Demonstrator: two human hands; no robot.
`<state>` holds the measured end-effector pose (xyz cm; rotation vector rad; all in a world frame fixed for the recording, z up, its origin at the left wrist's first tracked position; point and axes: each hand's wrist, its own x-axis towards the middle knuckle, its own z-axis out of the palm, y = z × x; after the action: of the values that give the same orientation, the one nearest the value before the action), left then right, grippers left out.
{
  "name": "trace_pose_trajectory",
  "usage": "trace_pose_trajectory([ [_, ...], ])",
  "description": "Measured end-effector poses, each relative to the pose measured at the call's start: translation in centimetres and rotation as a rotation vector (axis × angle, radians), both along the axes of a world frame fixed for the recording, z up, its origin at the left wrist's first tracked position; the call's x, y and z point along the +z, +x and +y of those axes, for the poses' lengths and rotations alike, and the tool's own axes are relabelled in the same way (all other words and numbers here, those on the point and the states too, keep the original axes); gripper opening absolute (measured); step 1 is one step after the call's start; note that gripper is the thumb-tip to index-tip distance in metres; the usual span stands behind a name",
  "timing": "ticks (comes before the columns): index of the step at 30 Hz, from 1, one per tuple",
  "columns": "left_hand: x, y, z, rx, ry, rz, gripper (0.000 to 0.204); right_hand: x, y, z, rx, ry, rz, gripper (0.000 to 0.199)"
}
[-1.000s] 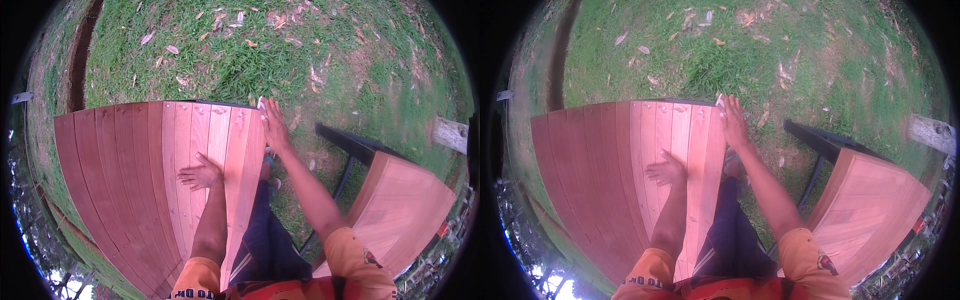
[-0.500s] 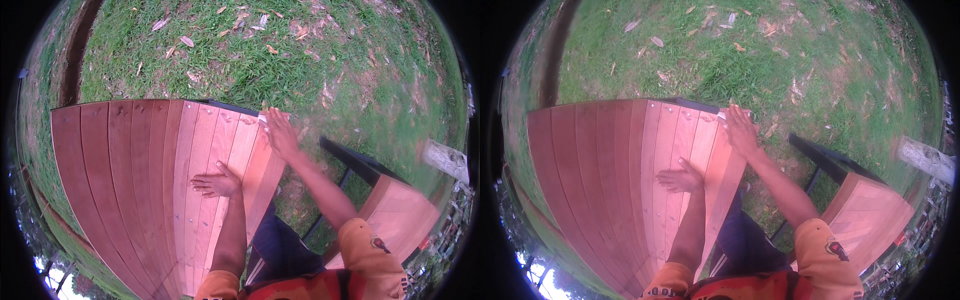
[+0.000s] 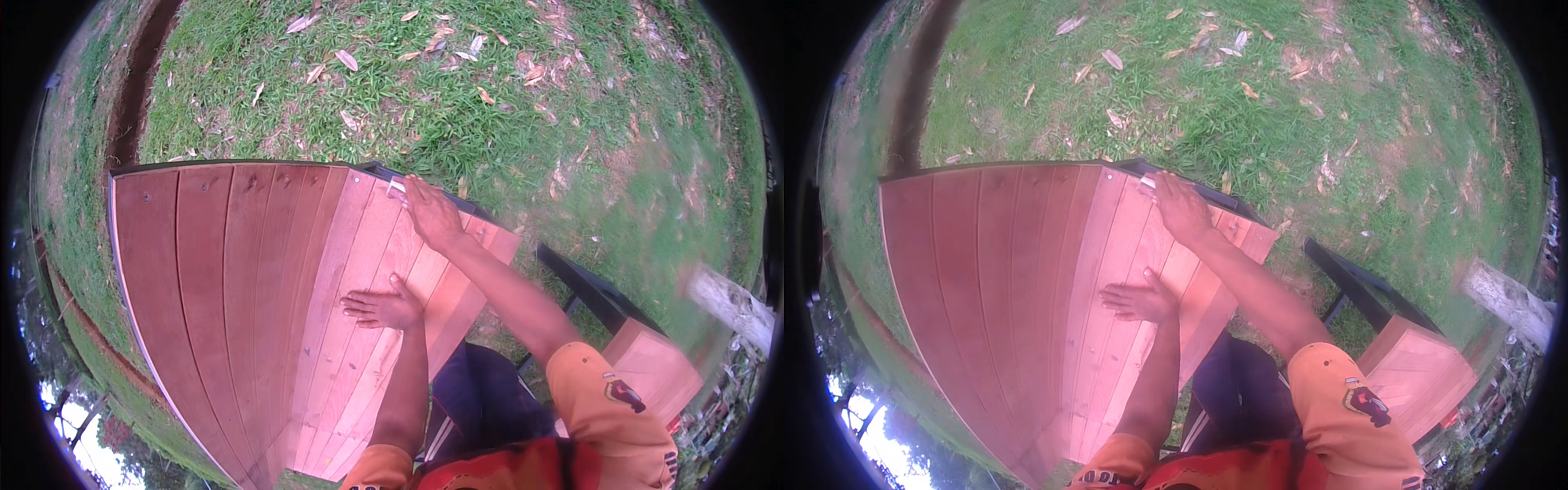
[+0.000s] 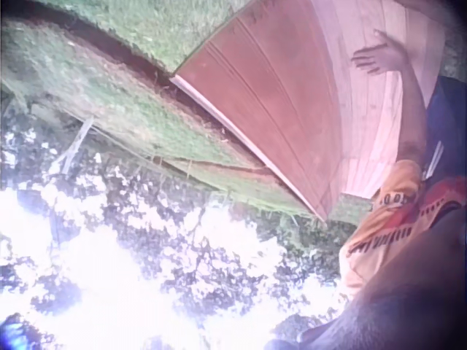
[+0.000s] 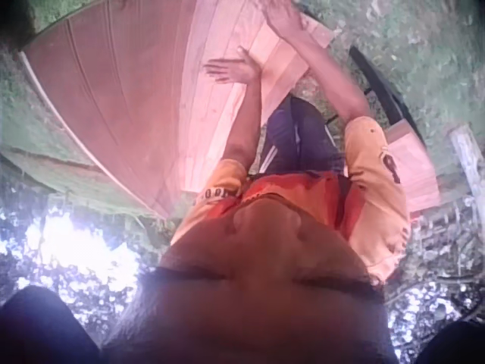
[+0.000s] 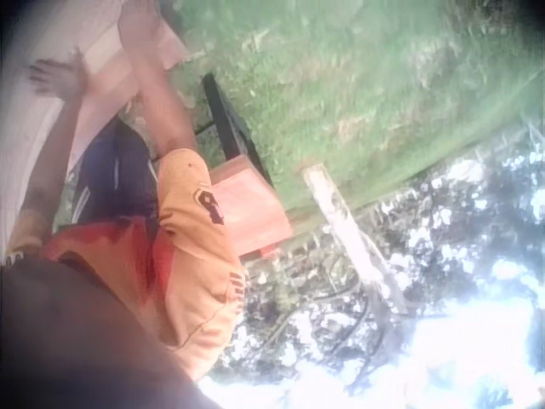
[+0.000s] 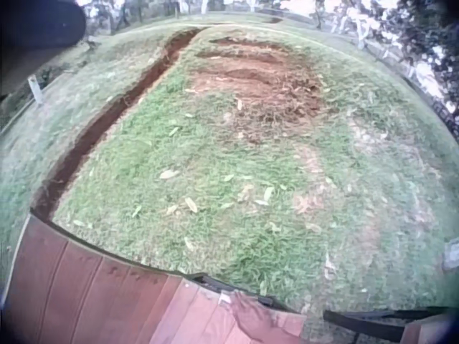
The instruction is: The person walks toward a wooden picnic table and bench set in a grassy area. They use a sanding block to smooth the surfaces of the benches and the table, moving around the furniture to reach different sections.
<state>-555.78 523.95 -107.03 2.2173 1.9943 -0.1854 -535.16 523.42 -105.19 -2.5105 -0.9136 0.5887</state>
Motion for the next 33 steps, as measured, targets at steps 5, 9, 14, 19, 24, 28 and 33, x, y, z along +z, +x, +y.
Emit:
trace_pose_trajectory([
  [5,-0.5,-1.2,0.1,0.052,0.039,0.024,0.114,1.5,-0.9,-12.4,0.072,-0.110,0.028,0.053],
  [9,-0.4,-0.1,-0.5,-0.005,0.015,-0.016,0.115,-0.8,0.5,4.0,0.135,-0.016,-0.150,0.053],
  [14,-1.0,-1.8,0.2,0.036,0.057,0.006,0.116,0.3,-0.2,-2.2,0.230,-0.030,0.023,0.059],
  [19,0.7,-1.5,-0.5,0.014,0.011,-0.008,0.112,0.3,0.4,-4.3,0.198,0.003,-0.028,0.058],
  [24,0.3,-0.8,0.0,0.012,-0.011,-0.015,0.112,-0.5,0.9,1.5,0.244,0.085,-0.051,0.059],
  [28,0.0,-1.0,0.6,0.040,0.008,-0.012,0.114,-0.2,-0.4,-10.6,0.187,-0.030,0.072,0.061],
  [33,0.5,-0.5,0.6,0.054,-0.032,-0.001,0.114,0.2,0.8,-0.9,0.153,0.165,0.180,0.058],
])
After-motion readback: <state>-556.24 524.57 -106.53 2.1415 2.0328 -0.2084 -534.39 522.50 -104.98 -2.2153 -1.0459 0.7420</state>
